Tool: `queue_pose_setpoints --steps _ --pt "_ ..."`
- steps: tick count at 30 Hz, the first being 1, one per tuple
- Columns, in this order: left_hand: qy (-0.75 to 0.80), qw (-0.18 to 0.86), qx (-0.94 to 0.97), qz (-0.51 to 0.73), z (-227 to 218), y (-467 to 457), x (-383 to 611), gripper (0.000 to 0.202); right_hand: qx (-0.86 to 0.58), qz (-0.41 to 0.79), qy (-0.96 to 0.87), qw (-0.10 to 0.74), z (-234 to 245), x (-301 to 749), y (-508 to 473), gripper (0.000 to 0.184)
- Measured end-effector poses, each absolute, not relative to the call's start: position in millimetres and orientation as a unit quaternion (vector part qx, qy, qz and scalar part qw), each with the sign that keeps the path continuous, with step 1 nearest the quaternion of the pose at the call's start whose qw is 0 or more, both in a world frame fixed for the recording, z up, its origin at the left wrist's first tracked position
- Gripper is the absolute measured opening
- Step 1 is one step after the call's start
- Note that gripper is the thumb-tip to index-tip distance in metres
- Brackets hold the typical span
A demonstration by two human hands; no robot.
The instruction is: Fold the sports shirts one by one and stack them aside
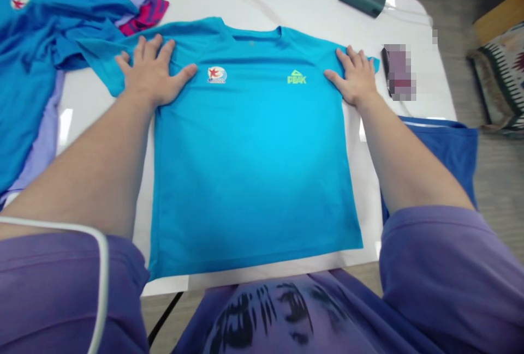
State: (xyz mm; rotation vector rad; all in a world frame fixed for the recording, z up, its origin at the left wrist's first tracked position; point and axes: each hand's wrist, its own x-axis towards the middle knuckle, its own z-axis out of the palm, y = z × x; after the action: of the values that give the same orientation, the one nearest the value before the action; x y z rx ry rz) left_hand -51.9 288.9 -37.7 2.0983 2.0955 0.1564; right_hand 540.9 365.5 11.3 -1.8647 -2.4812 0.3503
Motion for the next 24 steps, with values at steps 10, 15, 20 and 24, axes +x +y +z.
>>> queue_pose_setpoints --steps 10,15,20,24 --pt "0.706 0.139 0.692 0.054 -21.3 282.5 -43.6 0.111 -0.612 0.132 -0.779 0.032 14.8 537.5 363.6 0.098" --pt "0.701 0.152 0.693 0.076 -26.3 284.6 -47.9 0.114 -0.592 0.149 -0.791 0.025 18.2 535.5 361.8 0.094" --pt "0.702 0.163 0.686 0.102 -27.0 283.0 -46.3 0.105 -0.618 0.112 -0.778 0.038 23.0 529.1 356.4 0.091" --pt "0.725 0.099 0.657 0.179 -21.9 272.2 -40.7 0.079 -0.601 0.141 -0.783 0.077 40.6 515.0 343.7 0.083"
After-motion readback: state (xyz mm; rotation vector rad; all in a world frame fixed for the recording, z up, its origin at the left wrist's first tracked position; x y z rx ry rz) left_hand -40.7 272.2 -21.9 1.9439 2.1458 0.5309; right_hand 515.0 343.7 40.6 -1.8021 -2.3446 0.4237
